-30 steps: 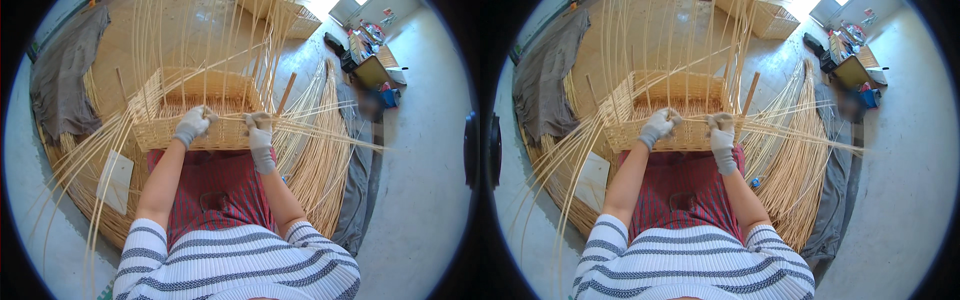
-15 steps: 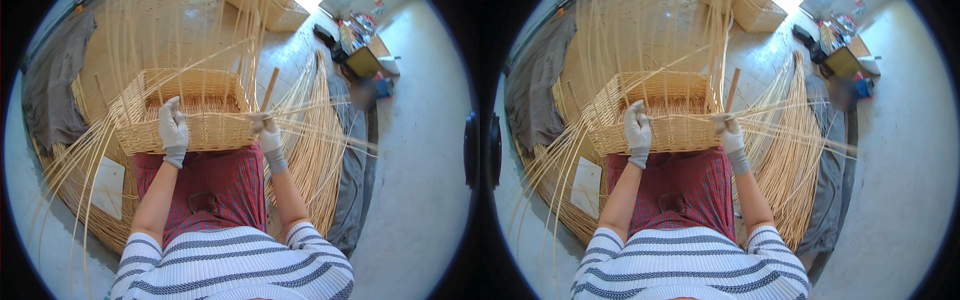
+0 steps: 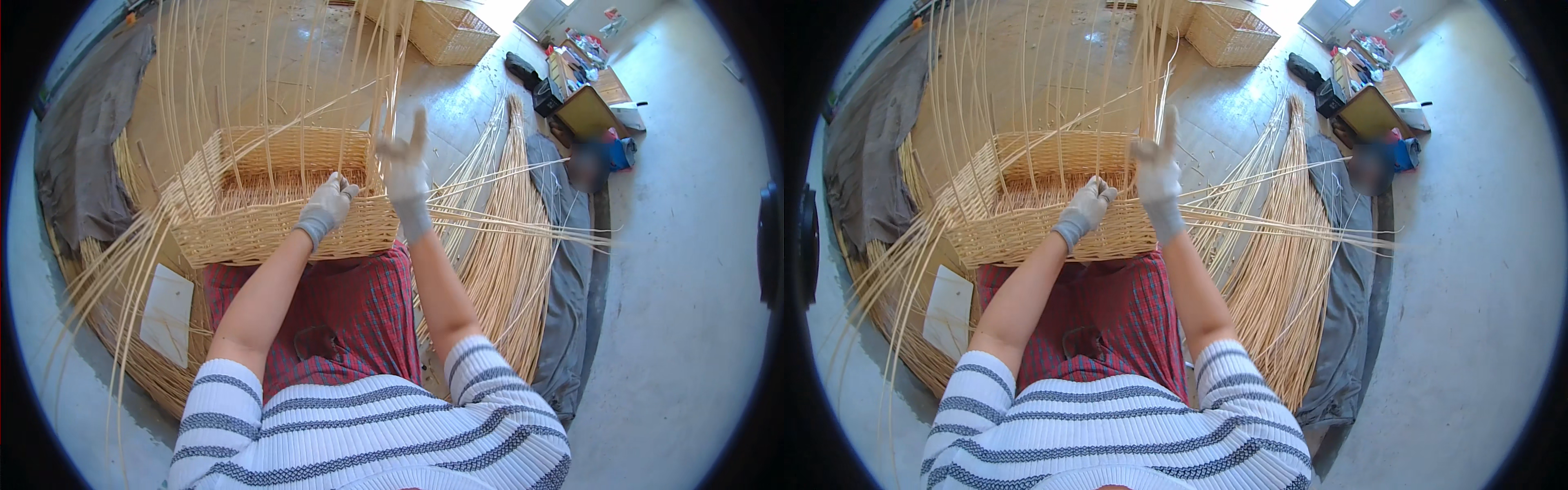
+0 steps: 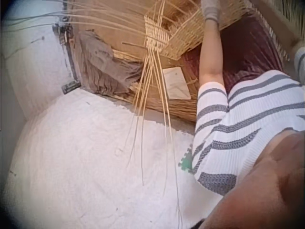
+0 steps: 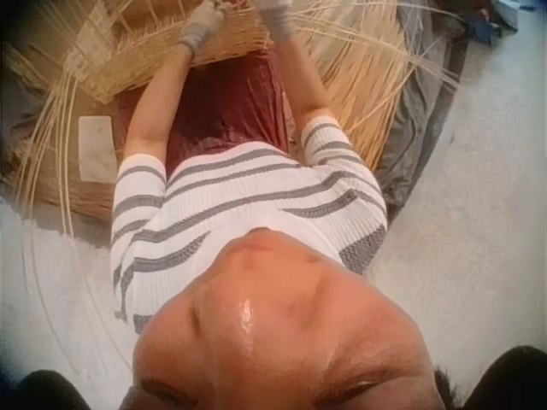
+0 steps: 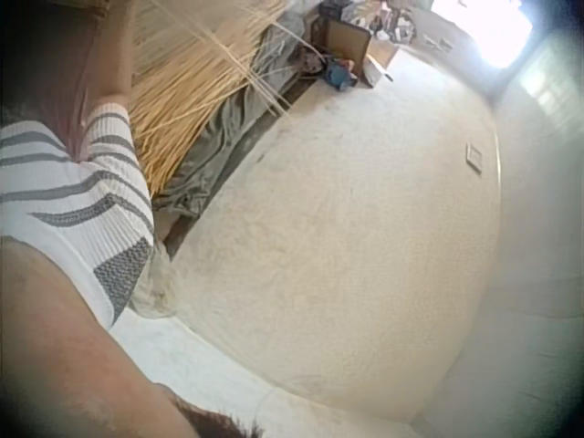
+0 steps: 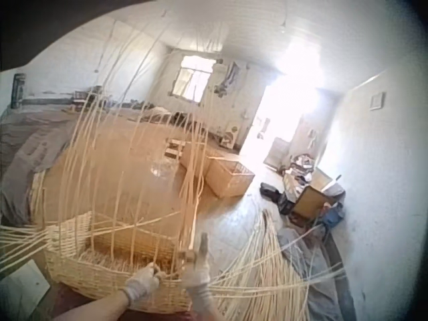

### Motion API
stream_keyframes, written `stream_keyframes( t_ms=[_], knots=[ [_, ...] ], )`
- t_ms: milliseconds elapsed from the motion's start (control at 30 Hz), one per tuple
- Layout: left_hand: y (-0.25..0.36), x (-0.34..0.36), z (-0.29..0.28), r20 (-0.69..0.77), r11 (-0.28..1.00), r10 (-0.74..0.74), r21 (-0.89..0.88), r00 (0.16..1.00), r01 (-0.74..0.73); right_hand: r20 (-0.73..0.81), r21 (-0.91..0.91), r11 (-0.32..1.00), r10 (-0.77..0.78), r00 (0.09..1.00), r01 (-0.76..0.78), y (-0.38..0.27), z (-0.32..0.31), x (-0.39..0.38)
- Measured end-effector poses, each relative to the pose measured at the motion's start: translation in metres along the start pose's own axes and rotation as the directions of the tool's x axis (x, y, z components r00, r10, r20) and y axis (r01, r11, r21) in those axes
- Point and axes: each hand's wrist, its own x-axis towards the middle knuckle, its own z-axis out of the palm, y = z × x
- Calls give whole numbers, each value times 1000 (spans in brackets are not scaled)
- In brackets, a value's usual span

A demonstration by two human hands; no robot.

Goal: Weave a rectangular wicker basket using long flexible reeds.

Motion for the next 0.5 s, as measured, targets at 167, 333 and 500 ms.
stream_keyframes(
  t_ms=[167, 333, 500],
  knots=[
    [44, -16, -7, 260, 910, -180, -323, 949, 262, -214, 295, 926, 306, 927, -237, 25, -52, -76],
    [61, -18, 9, -40, 833, -343, -476, 938, 284, -16, -178, 984, -1, 1000, -2, 49, -47, -84],
    [56, -18, 9, 13, 849, -329, -433, 944, 302, -91, 95, 909, 414, 906, -406, 1, -69, -77]
  ],
)
